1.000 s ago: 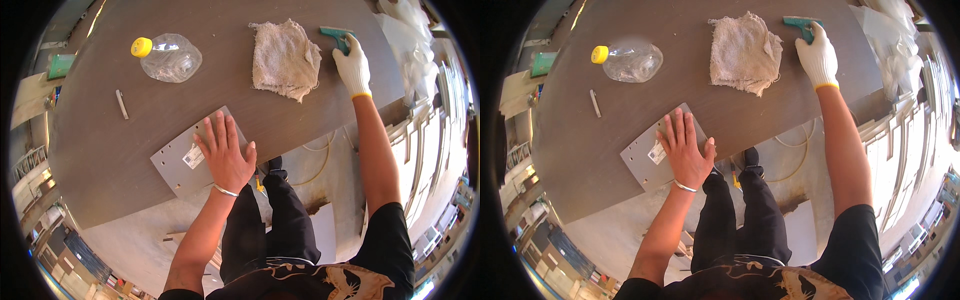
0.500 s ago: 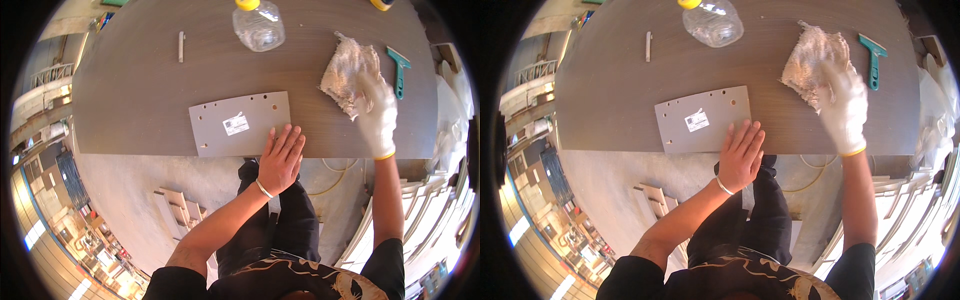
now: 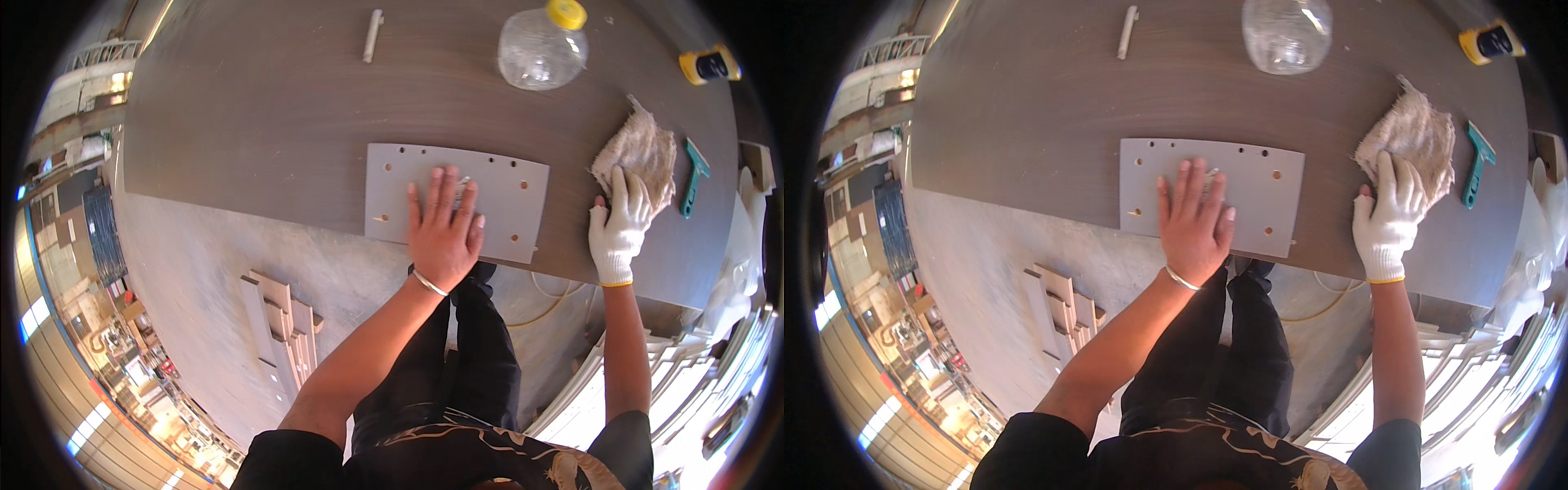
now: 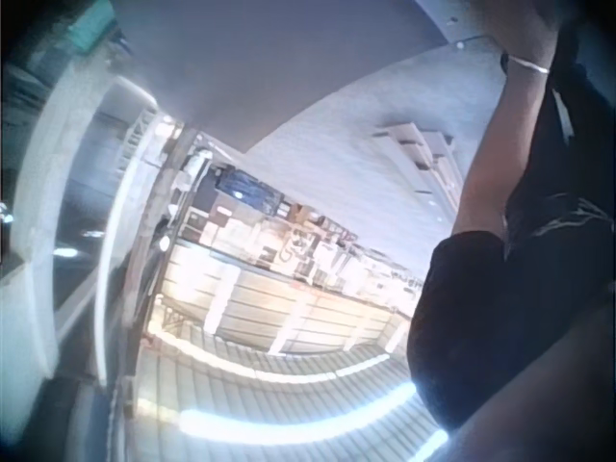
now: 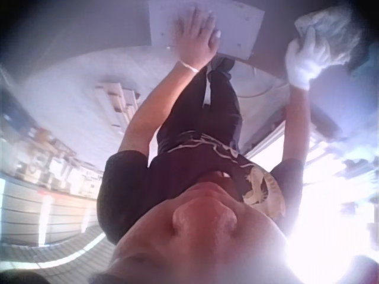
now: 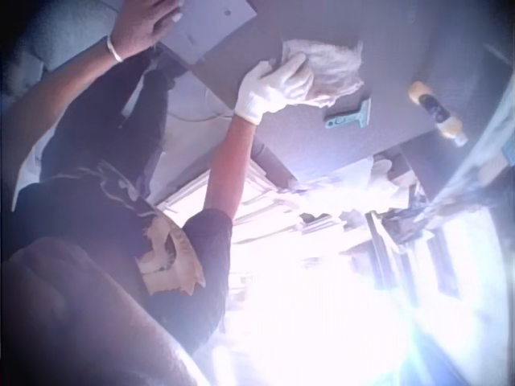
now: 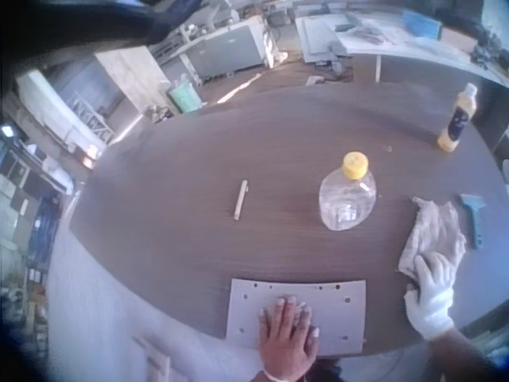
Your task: The person cleans a metal plate with a cloth, scrapes it with a scraper, and applies a substance from a bottle. The person then uses a small cylindrical object to rub the holes in the plate.
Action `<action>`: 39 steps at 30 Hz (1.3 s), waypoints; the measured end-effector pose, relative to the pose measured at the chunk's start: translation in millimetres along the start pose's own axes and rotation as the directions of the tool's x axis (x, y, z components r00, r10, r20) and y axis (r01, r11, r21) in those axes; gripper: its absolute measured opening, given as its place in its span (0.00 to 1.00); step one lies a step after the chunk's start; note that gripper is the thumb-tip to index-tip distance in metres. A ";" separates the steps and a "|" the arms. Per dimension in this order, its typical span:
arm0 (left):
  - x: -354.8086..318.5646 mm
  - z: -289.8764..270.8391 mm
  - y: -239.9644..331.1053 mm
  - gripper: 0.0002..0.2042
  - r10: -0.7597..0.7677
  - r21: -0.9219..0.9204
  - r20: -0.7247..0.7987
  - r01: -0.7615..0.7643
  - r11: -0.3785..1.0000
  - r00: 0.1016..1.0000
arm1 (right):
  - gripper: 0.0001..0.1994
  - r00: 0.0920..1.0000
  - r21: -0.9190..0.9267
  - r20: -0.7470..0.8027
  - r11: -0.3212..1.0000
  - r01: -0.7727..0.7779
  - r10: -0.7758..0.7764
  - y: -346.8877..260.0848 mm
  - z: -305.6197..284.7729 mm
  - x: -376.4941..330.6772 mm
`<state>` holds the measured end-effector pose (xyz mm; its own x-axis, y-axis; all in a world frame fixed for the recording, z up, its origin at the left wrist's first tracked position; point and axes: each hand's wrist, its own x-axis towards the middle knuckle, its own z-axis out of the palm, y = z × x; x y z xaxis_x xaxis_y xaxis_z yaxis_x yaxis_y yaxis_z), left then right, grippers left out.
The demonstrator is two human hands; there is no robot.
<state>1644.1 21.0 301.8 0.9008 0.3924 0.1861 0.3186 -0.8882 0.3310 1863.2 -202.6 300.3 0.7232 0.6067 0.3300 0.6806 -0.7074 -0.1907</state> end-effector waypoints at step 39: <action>58.3 -117.8 -177.0 0.32 0.291 0.308 0.487 -0.474 0.825 0.823 | 0.40 0.993 -0.109 0.049 0.989 -0.098 0.103 -4.5 -1.3 2.6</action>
<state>1605.5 229.3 363.0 0.9782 -0.0519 -0.2011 -0.0731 -0.9923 -0.0996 1862.0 -198.3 303.2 0.7945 0.5473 0.2631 0.5899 -0.7985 -0.1202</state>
